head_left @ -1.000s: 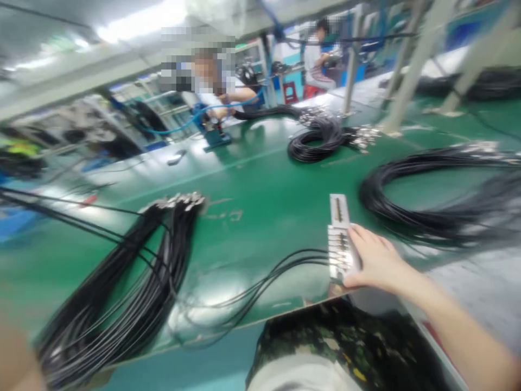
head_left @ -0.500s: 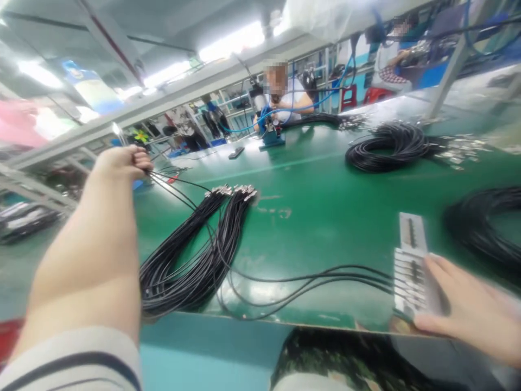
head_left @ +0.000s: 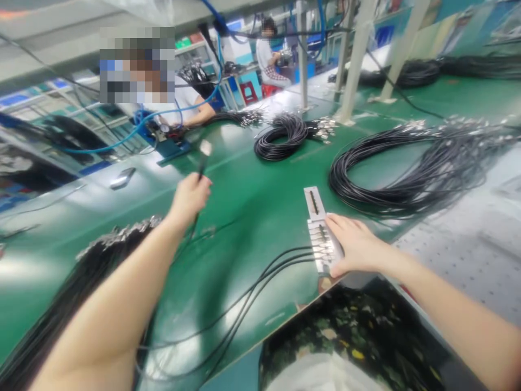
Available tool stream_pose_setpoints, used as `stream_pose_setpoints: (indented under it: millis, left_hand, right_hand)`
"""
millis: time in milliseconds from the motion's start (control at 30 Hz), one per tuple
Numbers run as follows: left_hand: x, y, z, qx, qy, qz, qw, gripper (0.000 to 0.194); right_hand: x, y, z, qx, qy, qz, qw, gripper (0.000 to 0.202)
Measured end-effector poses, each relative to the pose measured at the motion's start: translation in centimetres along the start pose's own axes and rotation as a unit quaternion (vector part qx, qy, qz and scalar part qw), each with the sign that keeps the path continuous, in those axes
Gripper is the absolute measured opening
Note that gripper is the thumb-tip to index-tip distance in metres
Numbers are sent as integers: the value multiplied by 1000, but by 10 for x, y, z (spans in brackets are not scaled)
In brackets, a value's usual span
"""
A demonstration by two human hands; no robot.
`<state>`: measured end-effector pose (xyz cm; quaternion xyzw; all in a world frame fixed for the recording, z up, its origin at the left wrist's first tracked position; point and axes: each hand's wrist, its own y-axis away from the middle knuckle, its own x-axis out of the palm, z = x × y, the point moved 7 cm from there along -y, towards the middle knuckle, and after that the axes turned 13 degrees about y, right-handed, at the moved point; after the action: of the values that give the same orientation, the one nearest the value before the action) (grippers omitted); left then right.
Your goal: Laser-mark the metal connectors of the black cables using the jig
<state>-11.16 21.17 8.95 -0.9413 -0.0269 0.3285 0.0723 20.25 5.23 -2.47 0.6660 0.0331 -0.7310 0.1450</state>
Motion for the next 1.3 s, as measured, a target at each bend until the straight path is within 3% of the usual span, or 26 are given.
stream_pose_setpoints:
  millis: [100, 167, 233, 267, 333, 400, 433, 533, 700, 933, 1300]
  left_hand:
    - [71, 6, 19, 4, -77, 36, 996, 7]
    - [98, 20, 18, 49, -141, 32, 988, 23]
    - [119, 46, 0, 148, -197, 46, 968, 31]
    - [131, 64, -12, 207, -207, 88, 952, 26]
    - [158, 104, -35, 297, -183, 227, 909, 17]
    - [178, 140, -50, 335, -166, 345, 861, 24]
    - [184, 151, -54, 340, -176, 372, 845, 25]
    - [194, 165, -60, 358, -233, 383, 819, 24]
    - [200, 171, -60, 412, -261, 377, 787, 22]
    - [201, 179, -59, 462, -214, 355, 784, 19]
    - [200, 185, -61, 485, -181, 328, 791, 20]
  right_hand:
    - [1, 1, 0, 8, -5, 17, 1000, 113]
    - [2, 2, 0, 6, -10, 17, 1000, 115]
    - [2, 1, 0, 1, -19, 11, 1000, 115]
    - [2, 1, 1, 0, -23, 7, 1000, 114]
    - [0, 1, 1, -1, -29, -1, 1000, 113]
    - [-2, 4, 1, 1, -35, -12, 999, 111]
    - [-3, 7, 1, 3, -38, -21, 999, 109]
    - [-2, 27, 5, 4, -29, -72, 997, 94]
    - [7, 65, 28, -7, 32, -177, 984, 52]
    - [13, 66, 48, 14, 43, -269, 962, 59]
    - [4, 67, 51, 31, 34, -345, 938, 60]
